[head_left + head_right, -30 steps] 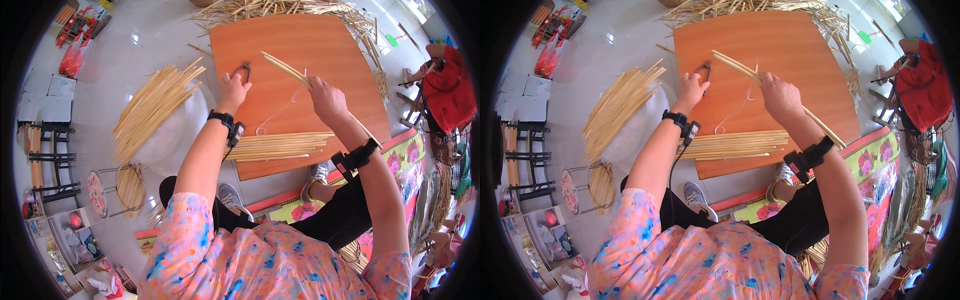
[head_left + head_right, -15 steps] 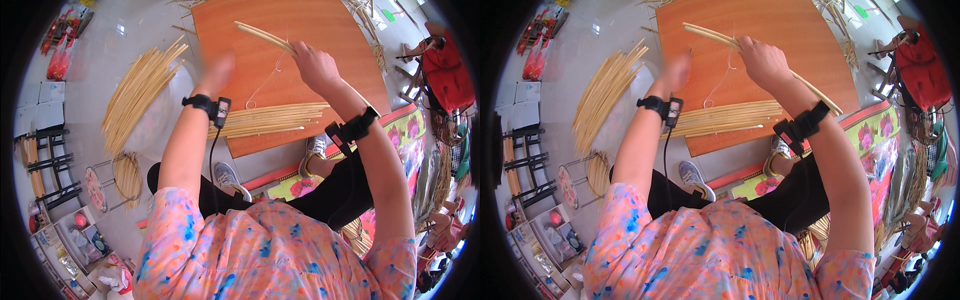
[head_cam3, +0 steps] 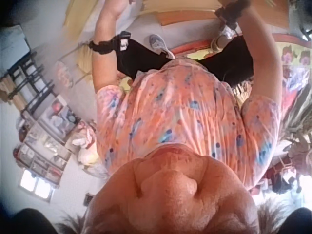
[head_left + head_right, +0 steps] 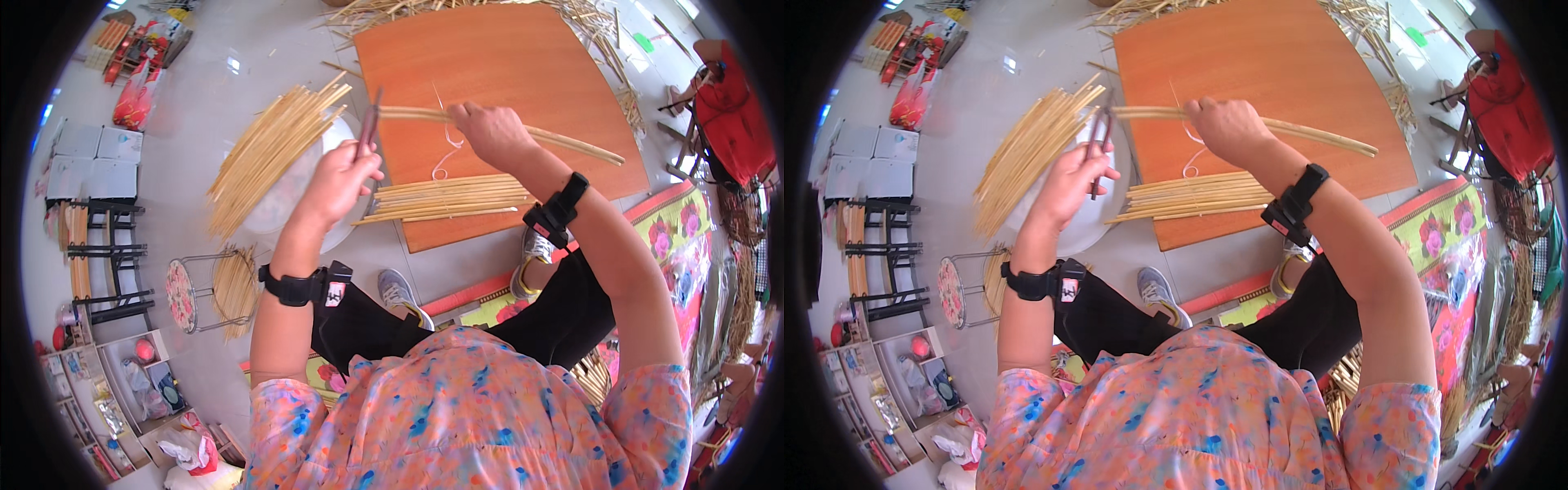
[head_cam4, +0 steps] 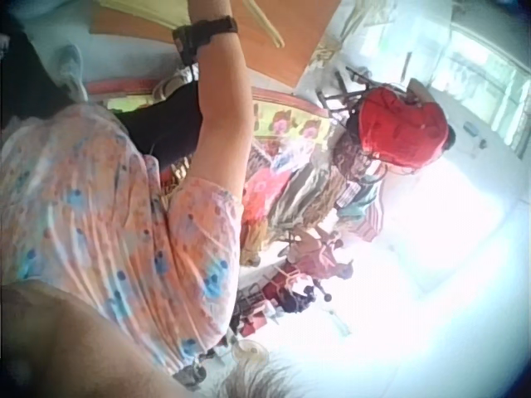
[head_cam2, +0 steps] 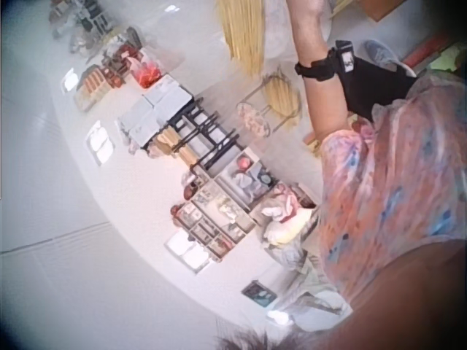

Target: The person aligns a bundle of thin wooden rods on a table, picks up individual rods, and ties them together using a thin white string while occasionally using a pair of pliers.

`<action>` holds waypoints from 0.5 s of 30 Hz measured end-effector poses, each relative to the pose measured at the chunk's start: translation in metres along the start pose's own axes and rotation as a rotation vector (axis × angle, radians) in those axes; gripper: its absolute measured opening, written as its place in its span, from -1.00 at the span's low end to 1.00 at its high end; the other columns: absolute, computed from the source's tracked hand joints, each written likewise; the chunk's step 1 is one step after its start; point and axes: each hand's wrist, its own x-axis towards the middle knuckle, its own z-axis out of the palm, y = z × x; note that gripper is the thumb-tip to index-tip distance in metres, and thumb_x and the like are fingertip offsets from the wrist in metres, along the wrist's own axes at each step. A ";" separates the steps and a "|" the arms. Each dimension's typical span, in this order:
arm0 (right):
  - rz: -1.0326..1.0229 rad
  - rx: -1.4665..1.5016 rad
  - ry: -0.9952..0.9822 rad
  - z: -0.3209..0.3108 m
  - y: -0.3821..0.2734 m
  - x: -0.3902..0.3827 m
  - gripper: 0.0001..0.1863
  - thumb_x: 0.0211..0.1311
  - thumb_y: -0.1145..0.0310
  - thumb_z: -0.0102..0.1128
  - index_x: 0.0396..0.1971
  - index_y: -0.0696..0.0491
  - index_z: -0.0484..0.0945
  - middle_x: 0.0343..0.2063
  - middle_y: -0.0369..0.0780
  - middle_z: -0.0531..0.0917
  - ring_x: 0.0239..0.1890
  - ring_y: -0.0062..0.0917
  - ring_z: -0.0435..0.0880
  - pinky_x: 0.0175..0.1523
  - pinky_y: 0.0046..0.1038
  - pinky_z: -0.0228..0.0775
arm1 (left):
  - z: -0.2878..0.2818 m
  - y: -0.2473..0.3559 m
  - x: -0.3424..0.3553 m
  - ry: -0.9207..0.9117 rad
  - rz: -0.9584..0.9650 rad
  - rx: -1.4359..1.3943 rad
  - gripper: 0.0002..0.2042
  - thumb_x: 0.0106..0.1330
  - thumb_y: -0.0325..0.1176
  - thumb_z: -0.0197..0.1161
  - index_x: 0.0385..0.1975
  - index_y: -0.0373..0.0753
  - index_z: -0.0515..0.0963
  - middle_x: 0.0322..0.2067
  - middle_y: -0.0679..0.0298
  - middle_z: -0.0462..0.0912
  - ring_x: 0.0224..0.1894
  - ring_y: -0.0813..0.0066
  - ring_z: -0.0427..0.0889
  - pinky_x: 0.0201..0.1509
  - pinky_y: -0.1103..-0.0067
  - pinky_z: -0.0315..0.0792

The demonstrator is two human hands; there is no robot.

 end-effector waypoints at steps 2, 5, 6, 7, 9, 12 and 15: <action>-0.071 -0.009 0.016 0.002 -0.010 0.000 -0.76 0.18 0.49 0.01 -0.12 0.06 0.40 -0.37 -0.16 0.59 -0.34 -0.20 0.66 -0.34 -0.22 0.53 | 0.001 -0.009 0.005 -0.045 0.059 0.239 -0.76 0.35 -0.27 0.07 -0.14 -0.28 0.49 -0.33 0.31 0.52 -0.29 0.56 0.62 -0.34 0.59 0.47; -0.110 -0.042 0.016 0.005 -0.018 0.001 -0.73 0.16 0.49 0.03 -0.11 0.08 0.41 -0.39 -0.18 0.57 -0.36 -0.26 0.66 -0.36 -0.26 0.54 | 0.006 -0.013 0.013 -0.098 0.179 0.737 -0.80 0.26 -0.34 0.05 -0.22 -0.30 0.47 -0.30 0.14 0.48 -0.24 0.27 0.60 -0.14 0.46 0.48; -0.146 -0.061 0.041 0.006 -0.018 0.002 -0.72 0.13 0.50 0.06 -0.12 0.09 0.41 -0.41 -0.20 0.56 -0.38 -0.30 0.66 -0.38 -0.30 0.54 | 0.010 -0.010 0.012 -0.094 0.183 0.742 -0.80 0.26 -0.34 0.05 -0.22 -0.30 0.47 -0.30 0.14 0.48 -0.24 0.27 0.60 -0.14 0.46 0.48; -0.144 -0.060 0.043 0.006 -0.019 0.001 -0.72 0.13 0.50 0.06 -0.12 0.09 0.41 -0.41 -0.20 0.56 -0.38 -0.30 0.66 -0.38 -0.30 0.54 | 0.017 -0.004 0.007 -0.085 0.145 0.773 -0.78 0.26 -0.33 0.03 -0.23 -0.33 0.46 -0.24 0.04 0.48 -0.19 0.11 0.57 -0.07 0.36 0.46; -0.165 -0.067 0.066 0.006 -0.019 0.002 -0.73 0.11 0.50 0.07 -0.14 0.09 0.41 -0.43 -0.20 0.55 -0.39 -0.32 0.66 -0.39 -0.32 0.54 | 0.022 0.000 0.007 -0.078 0.109 0.808 -0.77 0.26 -0.32 0.01 -0.23 -0.36 0.45 -0.17 -0.05 0.49 -0.14 -0.06 0.54 0.00 0.25 0.45; -0.191 -0.085 0.059 0.008 -0.021 0.005 -0.75 0.12 0.49 0.08 -0.16 0.08 0.41 -0.43 -0.21 0.55 -0.39 -0.33 0.66 -0.38 -0.32 0.54 | 0.022 0.000 0.009 -0.113 0.092 0.957 -0.71 0.26 -0.31 -0.01 -0.12 -0.35 0.43 -0.13 -0.08 0.47 -0.10 -0.08 0.54 0.06 0.25 0.45; -0.192 -0.066 0.086 0.009 -0.018 0.003 -0.77 0.12 0.47 0.08 -0.18 0.09 0.41 -0.44 -0.21 0.55 -0.40 -0.34 0.66 -0.39 -0.33 0.55 | 0.024 0.010 0.011 -0.159 0.100 1.000 -0.70 0.26 -0.31 -0.01 -0.11 -0.35 0.44 -0.11 -0.12 0.47 -0.10 -0.09 0.55 0.06 0.23 0.45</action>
